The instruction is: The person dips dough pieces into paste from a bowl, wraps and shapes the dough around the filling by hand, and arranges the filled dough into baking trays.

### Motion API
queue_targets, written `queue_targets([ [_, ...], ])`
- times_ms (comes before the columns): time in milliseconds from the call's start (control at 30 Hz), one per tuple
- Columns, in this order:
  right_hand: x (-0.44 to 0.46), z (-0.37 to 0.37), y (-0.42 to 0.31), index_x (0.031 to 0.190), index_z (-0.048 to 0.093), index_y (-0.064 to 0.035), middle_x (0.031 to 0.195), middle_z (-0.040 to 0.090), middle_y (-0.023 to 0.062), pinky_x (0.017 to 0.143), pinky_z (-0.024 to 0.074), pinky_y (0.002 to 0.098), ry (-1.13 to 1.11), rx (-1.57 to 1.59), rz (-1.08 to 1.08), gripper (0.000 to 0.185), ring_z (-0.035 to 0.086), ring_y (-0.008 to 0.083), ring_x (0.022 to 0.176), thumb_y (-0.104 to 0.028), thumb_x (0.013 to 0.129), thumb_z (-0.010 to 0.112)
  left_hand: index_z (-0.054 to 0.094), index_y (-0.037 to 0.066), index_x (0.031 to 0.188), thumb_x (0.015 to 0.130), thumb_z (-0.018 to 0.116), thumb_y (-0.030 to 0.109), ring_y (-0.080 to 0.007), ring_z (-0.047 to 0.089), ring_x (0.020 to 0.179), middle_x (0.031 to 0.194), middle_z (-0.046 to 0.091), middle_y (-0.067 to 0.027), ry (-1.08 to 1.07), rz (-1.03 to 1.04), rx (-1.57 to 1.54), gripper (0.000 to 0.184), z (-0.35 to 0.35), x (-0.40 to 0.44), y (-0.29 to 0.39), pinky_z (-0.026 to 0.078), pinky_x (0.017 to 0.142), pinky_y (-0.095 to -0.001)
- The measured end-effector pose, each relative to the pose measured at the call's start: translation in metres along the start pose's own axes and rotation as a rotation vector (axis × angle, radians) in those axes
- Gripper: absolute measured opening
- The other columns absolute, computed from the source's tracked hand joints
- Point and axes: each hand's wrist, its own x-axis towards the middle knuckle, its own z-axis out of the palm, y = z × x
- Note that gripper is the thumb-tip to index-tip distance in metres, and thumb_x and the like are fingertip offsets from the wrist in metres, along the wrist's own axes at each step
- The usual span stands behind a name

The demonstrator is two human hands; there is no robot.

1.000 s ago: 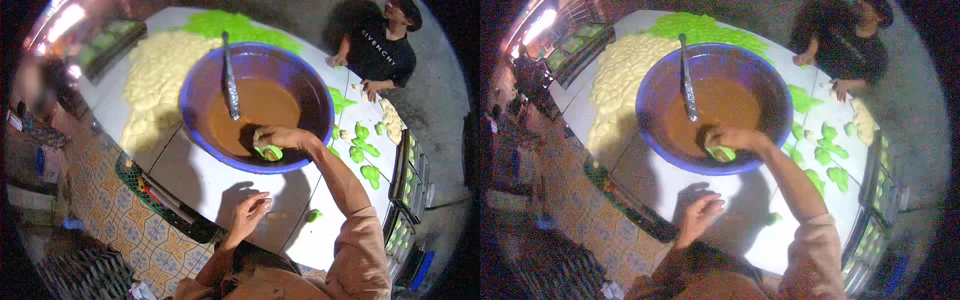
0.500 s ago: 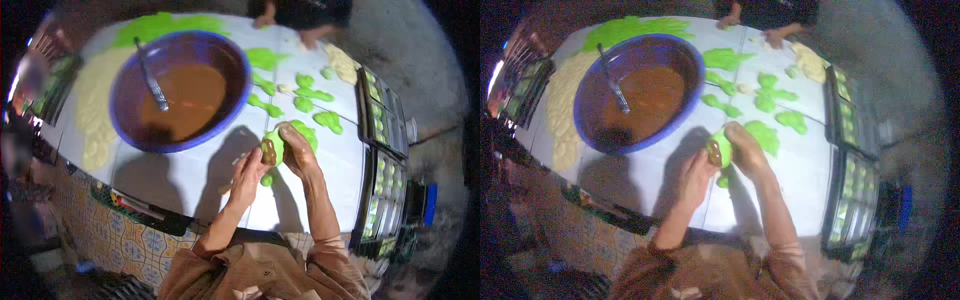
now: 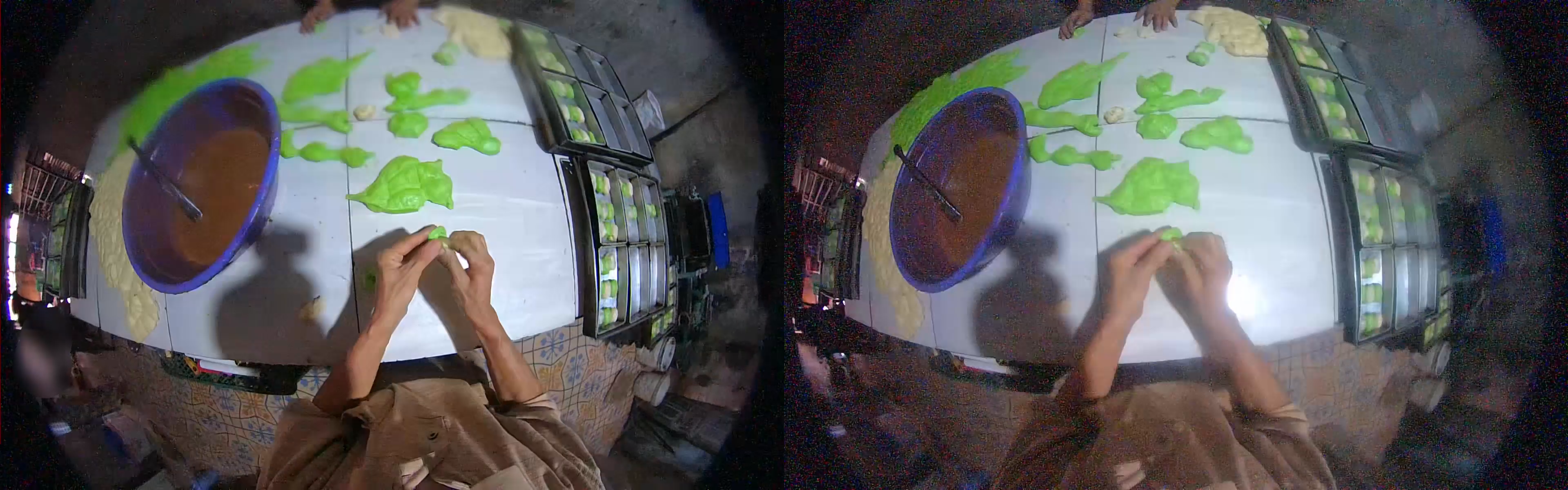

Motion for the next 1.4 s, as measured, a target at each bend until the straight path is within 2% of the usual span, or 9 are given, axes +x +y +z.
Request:
queue_targets([
  [33,-0.001,0.001,-0.005,0.094,0.066,0.0023,0.086,0.062,0.0076,0.069,0.046,0.0248,-0.017,0.304,0.461,0.013,0.056,0.0127,0.079,-0.007,0.086,0.067,0.064,-0.001,0.118,0.088,0.07,0.013,-0.0062,0.059,0.087,0.099,0.068,-0.0027,-0.02,-0.018,0.026,0.034,0.004,0.002,0.007,0.049,0.075,-0.0205],
  [167,0.013,-0.017,-0.006,0.108,0.064,0.0052,0.093,0.063,0.0047,0.074,0.0462,0.0244,-0.094,0.898,1.127,0.023,0.057,0.0112,0.083,-0.01,0.09,0.065,0.065,-0.002,0.114,0.092,0.066,0.019,-0.0097,0.063,0.083,0.094,0.067,-0.005,-0.136,-0.213,-0.043,0.031,0.002,0.021,0.013,0.055,0.071,-0.0251],
  [300,-0.002,-0.037,0.009,0.13,0.054,0.0027,0.106,0.059,0.0098,0.08,0.0457,0.0281,-0.42,0.587,0.617,0.048,0.056,0.0168,0.093,-0.009,0.085,0.068,0.065,-0.002,0.114,0.093,0.064,0.019,-0.01,0.063,0.082,0.096,0.067,-0.0057,-0.201,-0.3,-0.024,0.03,-0.003,0.026,0.027,0.056,0.067,-0.0252],
  [567,-0.009,-0.008,0.018,0.099,0.062,0.0007,0.105,0.057,0.0109,0.085,0.0446,0.0308,0.108,0.423,0.305,0.012,0.055,0.0178,0.093,-0.006,0.089,0.063,0.063,-0.001,0.12,0.095,0.06,0.013,-0.009,0.062,0.084,0.099,0.067,-0.006,-0.236,-0.069,0.044,0.029,0.005,0.016,0.004,0.057,0.067,-0.0234],
  [800,-0.016,-0.003,0.024,0.099,0.06,-0.0023,0.086,0.059,0.0116,0.065,0.0486,0.0322,0.201,0.29,0.356,0.021,0.058,0.0212,0.074,-0.001,0.08,0.068,0.061,0.0,0.122,0.097,0.056,0.015,-0.0086,0.061,0.086,0.103,0.066,-0.0059,-0.251,0.017,0.067,0.029,0.013,0.003,-0.013,0.057,0.071,-0.0256],
  [967,-0.003,-0.012,0.005,0.078,0.055,0.001,0.071,0.049,0.0013,0.061,0.0403,0.0244,-0.01,0.179,0.436,0.022,0.044,0.0077,0.069,-0.014,0.092,0.065,0.069,-0.002,0.105,0.094,0.063,0.016,-0.0046,0.057,0.072,0.082,0.067,-0.0005,-0.118,0.091,0.398,0.022,0.01,0.0,-0.011,0.048,0.062,-0.0212],
  [1200,-0.026,-0.038,0.004,0.103,0.063,0.0044,0.096,0.064,0.01,0.071,0.0483,0.0271,-0.233,0.38,0.539,0.025,0.058,0.0139,0.08,-0.013,0.086,0.071,0.068,0.002,0.111,0.1,0.049,0.032,-0.0153,0.067,0.075,0.082,0.07,-0.0099,-0.113,-0.168,0.262,0.037,0.004,-0.008,-0.01,0.053,0.066,-0.0285],
  [1333,-0.021,-0.048,0.006,0.102,0.066,0.002,0.096,0.065,0.0101,0.069,0.0492,0.0279,-0.454,0.368,0.895,0.023,0.062,0.0162,0.081,-0.015,0.087,0.07,0.059,0.006,0.125,0.095,0.056,0.024,-0.0254,0.065,0.1,0.122,0.061,-0.0137,0.047,0.16,0.873,0.036,0.008,-0.025,-0.011,0.051,0.087,-0.0338],
  [1400,-0.035,-0.038,0.025,0.103,0.067,-0.0014,0.098,0.064,0.0138,0.071,0.0515,0.0329,-0.541,-0.045,0.584,0.022,0.064,0.0252,0.083,-0.016,0.086,0.069,0.062,0.009,0.122,0.092,0.06,0.024,-0.0254,0.061,0.106,0.125,0.058,-0.0119,-0.022,0.215,0.905,0.034,0.006,-0.029,-0.021,0.05,0.089,-0.0362],
])
